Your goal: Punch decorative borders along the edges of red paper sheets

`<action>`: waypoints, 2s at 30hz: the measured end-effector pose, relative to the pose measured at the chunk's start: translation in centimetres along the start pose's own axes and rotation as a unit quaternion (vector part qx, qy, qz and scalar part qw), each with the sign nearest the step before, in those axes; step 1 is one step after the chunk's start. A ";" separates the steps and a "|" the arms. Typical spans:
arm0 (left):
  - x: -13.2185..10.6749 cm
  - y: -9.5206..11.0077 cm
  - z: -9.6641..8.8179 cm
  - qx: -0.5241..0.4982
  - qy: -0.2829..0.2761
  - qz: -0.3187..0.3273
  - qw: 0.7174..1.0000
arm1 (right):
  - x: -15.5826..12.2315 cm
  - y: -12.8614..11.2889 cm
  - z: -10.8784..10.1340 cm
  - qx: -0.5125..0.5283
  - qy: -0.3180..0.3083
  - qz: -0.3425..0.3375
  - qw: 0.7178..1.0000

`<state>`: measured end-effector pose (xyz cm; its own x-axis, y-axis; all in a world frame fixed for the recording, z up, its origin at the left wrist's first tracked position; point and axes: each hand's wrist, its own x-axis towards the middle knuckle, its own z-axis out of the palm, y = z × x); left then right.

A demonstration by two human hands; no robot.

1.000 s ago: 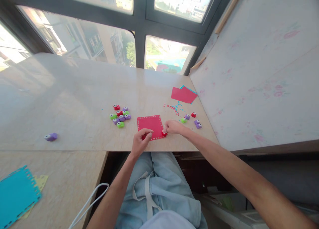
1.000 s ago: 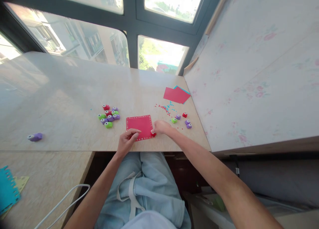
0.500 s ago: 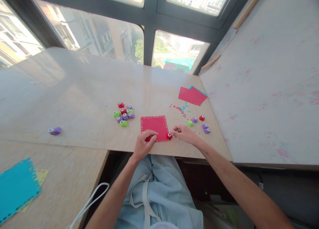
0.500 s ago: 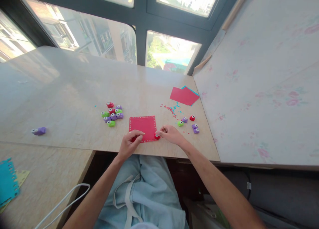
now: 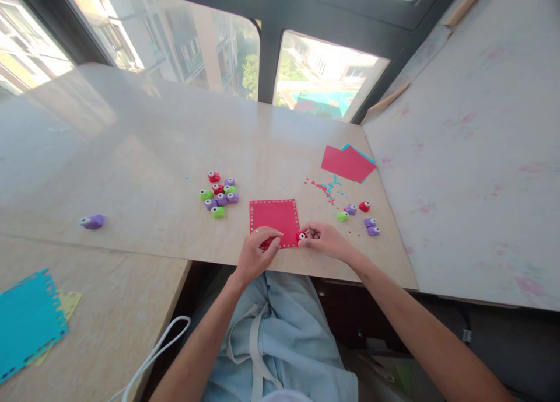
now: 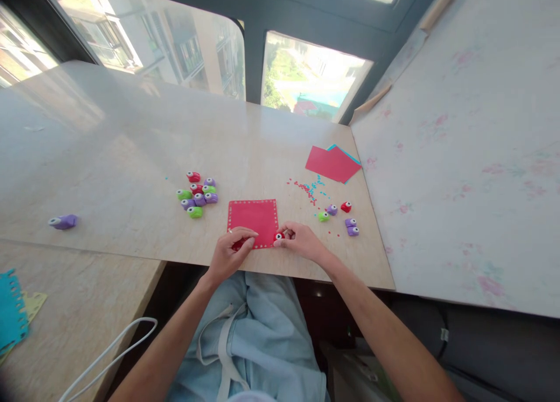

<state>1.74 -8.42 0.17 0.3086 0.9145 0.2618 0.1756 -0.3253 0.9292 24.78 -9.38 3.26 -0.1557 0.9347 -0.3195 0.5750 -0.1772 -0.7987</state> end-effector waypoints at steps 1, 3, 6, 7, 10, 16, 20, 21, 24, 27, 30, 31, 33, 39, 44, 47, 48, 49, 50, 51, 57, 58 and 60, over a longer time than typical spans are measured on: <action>0.0 0.0 0.0 0.000 0.000 0.002 1.000 | -0.1 0.0 0.0 0.000 0.004 -0.001 1.000; 0.0 0.0 0.0 0.003 0.000 0.006 1.000 | -0.3 0.0 0.0 -0.009 0.013 -0.007 1.000; 0.0 -0.1 0.0 0.009 -0.004 0.009 1.000 | -0.6 0.1 0.0 -0.042 0.021 -0.032 0.998; 0.0 -0.1 0.0 0.011 -0.005 0.011 1.000 | -0.6 0.2 -0.1 -0.056 0.023 -0.042 0.997; 0.0 -0.2 0.0 0.018 -0.009 0.016 1.000 | -0.9 0.6 -0.2 -0.097 0.037 -0.069 0.992; -0.1 -0.2 0.1 0.023 -0.011 0.019 1.000 | -1.4 1.4 -0.6 -0.156 0.050 -0.126 0.978; -0.2 -0.3 0.1 0.025 -0.011 0.018 0.999 | -1.6 2.0 -0.6 -0.181 0.072 -0.119 0.974; -0.2 -0.3 0.1 0.025 -0.012 0.018 0.999 | -1.7 2.1 -0.6 -0.187 0.078 -0.118 0.972; -0.2 -0.3 0.1 0.028 -0.013 0.017 0.999 | -1.8 2.6 -0.4 -0.202 0.093 -0.127 0.967; -0.2 -0.1 0.1 0.032 -0.013 0.018 0.999 | -1.9 2.9 -0.2 -0.208 0.107 -0.133 0.963; 0.0 0.2 0.1 0.040 -0.014 0.023 0.999 | -2.0 2.9 0.0 -0.205 0.124 -0.128 0.963; 0.1 0.3 0.2 0.048 -0.016 0.025 0.998 | -2.0 2.9 0.0 -0.202 0.126 -0.126 0.963; 0.2 0.4 0.2 0.075 -0.025 0.033 0.996 | -2.1 2.8 0.2 -0.200 0.128 -0.125 0.963; 0.1 0.3 0.7 0.201 -0.070 0.052 0.976 | -2.3 2.6 0.5 -0.195 0.137 -0.133 0.962; 0.5 0.7 1.6 0.296 -0.087 0.053 0.950 | -2.3 2.6 0.8 -0.187 0.153 -0.134 0.961; 1.2 1.2 2.2 0.350 -0.107 0.047 0.929 | -2.3 2.8 1.1 -0.180 0.172 -0.139 0.958; 1.6 1.4 2.4 0.361 -0.115 0.041 0.925 | -2.3 2.9 1.2 -0.178 0.179 -0.141 0.957; 1.9 1.6 2.5 0.369 -0.122 0.033 0.921 | -2.3 3.0 1.3 -0.177 0.186 -0.143 0.956; 2.2 1.8 2.6 0.373 -0.127 0.024 0.919 | -2.3 3.1 1.5 -0.175 0.194 -0.145 0.954; 2.4 2.0 2.7 0.377 -0.131 0.015 0.917 | -2.3 3.2 1.6 -0.174 0.203 -0.146 0.952; 2.6 1.7 2.7 0.382 -0.116 0.020 0.917 | -2.3 3.2 2.1 -0.164 0.240 -0.149 0.945; 2.4 1.5 2.6 0.378 -0.107 0.027 0.919 | -2.3 3.2 2.1 -0.161 0.243 -0.147 0.945; 2.1 1.1 2.6 0.378 -0.095 0.040 0.920 | -2.3 3.2 2.2 -0.158 0.247 -0.146 0.945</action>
<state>5.02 -7.50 1.11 0.4950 0.8445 0.2045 0.7223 -0.5307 0.4434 25.21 -12.78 0.34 0.0037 0.9730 0.2309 0.7886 0.1391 -0.5990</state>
